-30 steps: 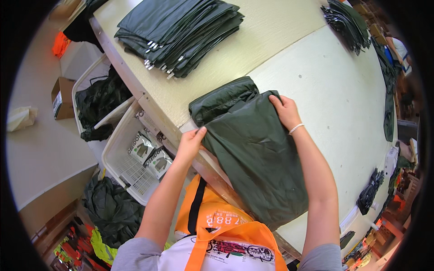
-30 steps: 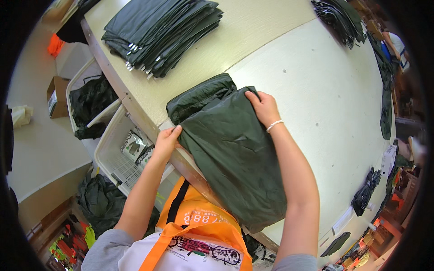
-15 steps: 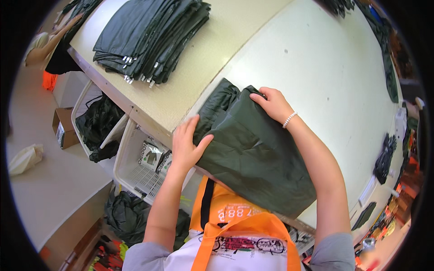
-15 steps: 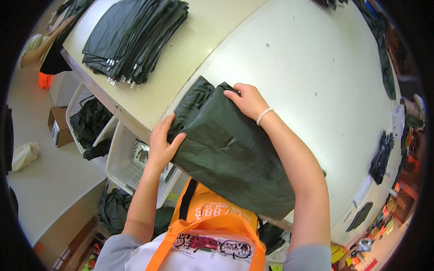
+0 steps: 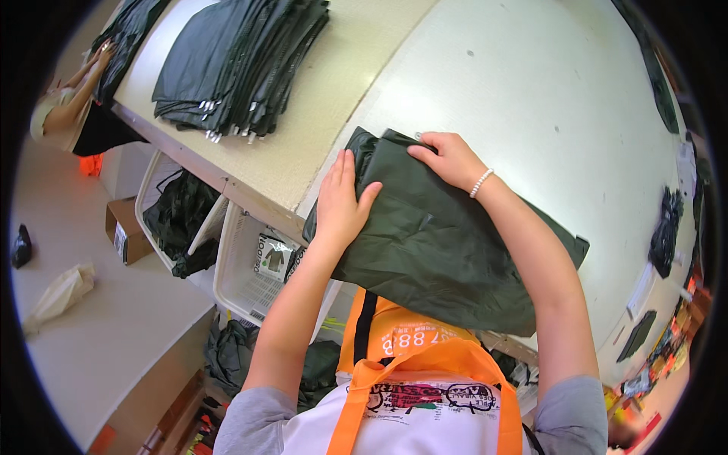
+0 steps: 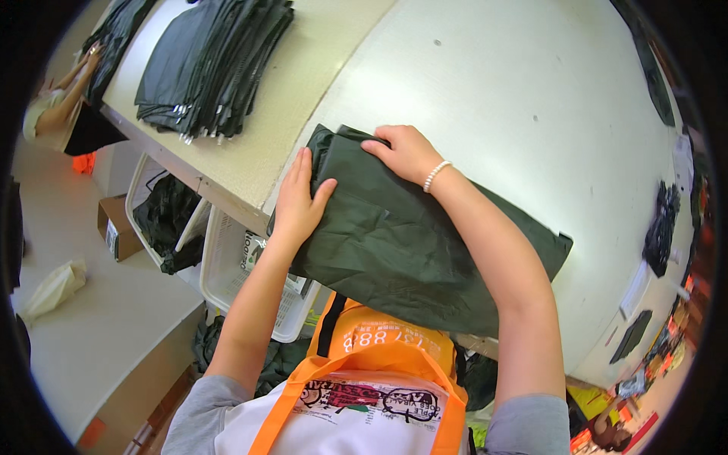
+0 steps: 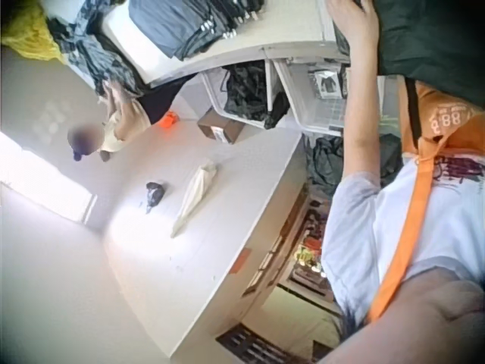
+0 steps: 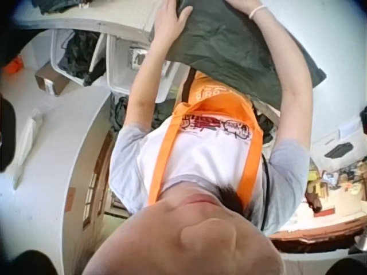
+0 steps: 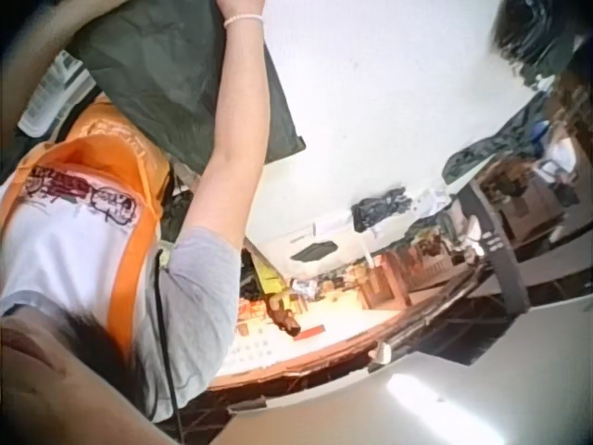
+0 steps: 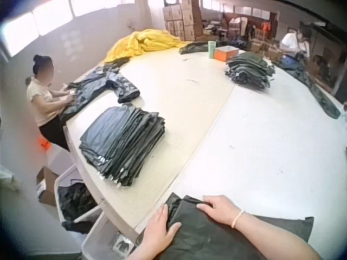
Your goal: The person folds a green jacket on a table, aligning the sleeves and body, then folds it into a compact rectangle. The person uses a small cutting tool to trim a tag or thread from the folded jacket before placing it aside.
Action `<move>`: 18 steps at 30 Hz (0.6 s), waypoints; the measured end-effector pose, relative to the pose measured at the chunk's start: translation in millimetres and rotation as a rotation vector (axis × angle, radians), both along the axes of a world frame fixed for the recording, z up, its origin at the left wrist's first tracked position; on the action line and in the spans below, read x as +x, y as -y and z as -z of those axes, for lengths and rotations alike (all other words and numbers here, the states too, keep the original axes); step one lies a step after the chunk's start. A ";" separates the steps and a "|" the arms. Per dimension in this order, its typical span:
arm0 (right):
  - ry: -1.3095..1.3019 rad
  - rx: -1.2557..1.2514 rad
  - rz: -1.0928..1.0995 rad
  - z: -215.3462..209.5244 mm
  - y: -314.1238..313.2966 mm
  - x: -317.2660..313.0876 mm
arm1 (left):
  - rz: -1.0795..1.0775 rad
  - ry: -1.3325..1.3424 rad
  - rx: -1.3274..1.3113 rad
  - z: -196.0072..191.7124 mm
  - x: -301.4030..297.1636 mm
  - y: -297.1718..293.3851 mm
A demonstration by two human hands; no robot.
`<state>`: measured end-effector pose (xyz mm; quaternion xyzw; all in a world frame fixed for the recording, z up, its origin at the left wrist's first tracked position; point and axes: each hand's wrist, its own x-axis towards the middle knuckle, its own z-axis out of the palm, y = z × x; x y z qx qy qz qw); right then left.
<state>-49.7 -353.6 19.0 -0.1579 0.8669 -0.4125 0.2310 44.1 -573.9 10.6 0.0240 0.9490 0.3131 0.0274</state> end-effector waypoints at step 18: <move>-0.326 0.204 0.623 -11.2 -302.9 169.6 | 0.387 -0.109 -0.307 22.4 10.3 -28.3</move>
